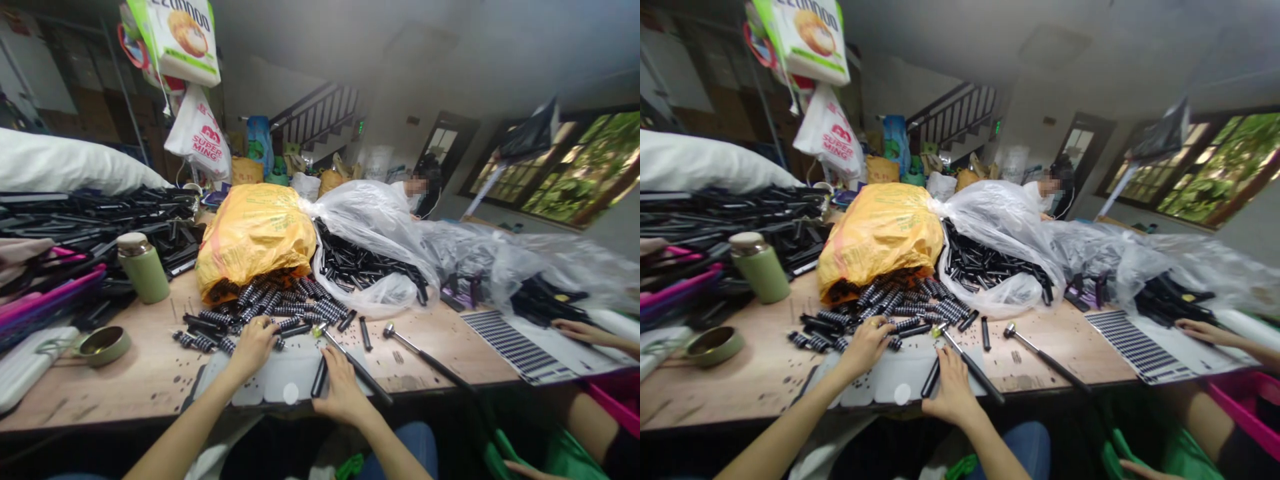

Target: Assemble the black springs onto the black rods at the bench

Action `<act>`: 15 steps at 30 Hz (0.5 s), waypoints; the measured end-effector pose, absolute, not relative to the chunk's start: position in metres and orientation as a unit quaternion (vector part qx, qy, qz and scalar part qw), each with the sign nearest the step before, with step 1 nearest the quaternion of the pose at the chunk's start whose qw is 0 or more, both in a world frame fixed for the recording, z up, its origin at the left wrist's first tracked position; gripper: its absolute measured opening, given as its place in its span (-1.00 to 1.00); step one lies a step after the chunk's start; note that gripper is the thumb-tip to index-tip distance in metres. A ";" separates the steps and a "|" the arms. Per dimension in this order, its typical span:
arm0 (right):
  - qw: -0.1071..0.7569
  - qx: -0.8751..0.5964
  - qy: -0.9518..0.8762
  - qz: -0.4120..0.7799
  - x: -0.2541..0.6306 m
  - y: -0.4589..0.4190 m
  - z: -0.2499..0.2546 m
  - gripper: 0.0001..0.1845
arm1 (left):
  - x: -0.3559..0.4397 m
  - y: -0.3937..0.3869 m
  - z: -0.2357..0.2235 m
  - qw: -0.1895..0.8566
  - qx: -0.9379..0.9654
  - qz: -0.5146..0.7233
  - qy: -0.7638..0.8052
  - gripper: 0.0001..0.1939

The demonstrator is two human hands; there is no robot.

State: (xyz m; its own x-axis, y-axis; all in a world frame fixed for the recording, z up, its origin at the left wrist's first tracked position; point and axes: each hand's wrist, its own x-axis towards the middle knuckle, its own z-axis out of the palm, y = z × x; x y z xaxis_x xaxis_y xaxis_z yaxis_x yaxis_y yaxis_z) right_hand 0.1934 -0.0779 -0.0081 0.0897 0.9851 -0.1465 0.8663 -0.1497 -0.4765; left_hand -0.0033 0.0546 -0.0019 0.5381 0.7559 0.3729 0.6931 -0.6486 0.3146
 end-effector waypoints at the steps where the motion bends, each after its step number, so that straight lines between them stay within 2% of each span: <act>1: 0.134 -0.728 -0.636 0.217 0.194 -0.078 -0.010 0.03 | -0.001 0.062 0.000 0.051 0.879 0.234 0.413 -0.76; 5: 0.157 -0.733 -0.633 0.194 0.193 -0.075 -0.021 0.02 | 0.028 0.078 0.002 0.032 0.895 0.162 0.413 -0.76; 11: 0.203 -0.721 -0.628 0.210 0.198 -0.077 -0.032 0.09 | 0.074 0.106 -0.008 0.069 0.913 0.114 0.386 -0.88; 15: 0.225 -0.718 -0.622 0.218 0.199 -0.076 -0.031 0.09 | 0.068 0.115 -0.003 0.092 0.924 0.126 0.348 -0.80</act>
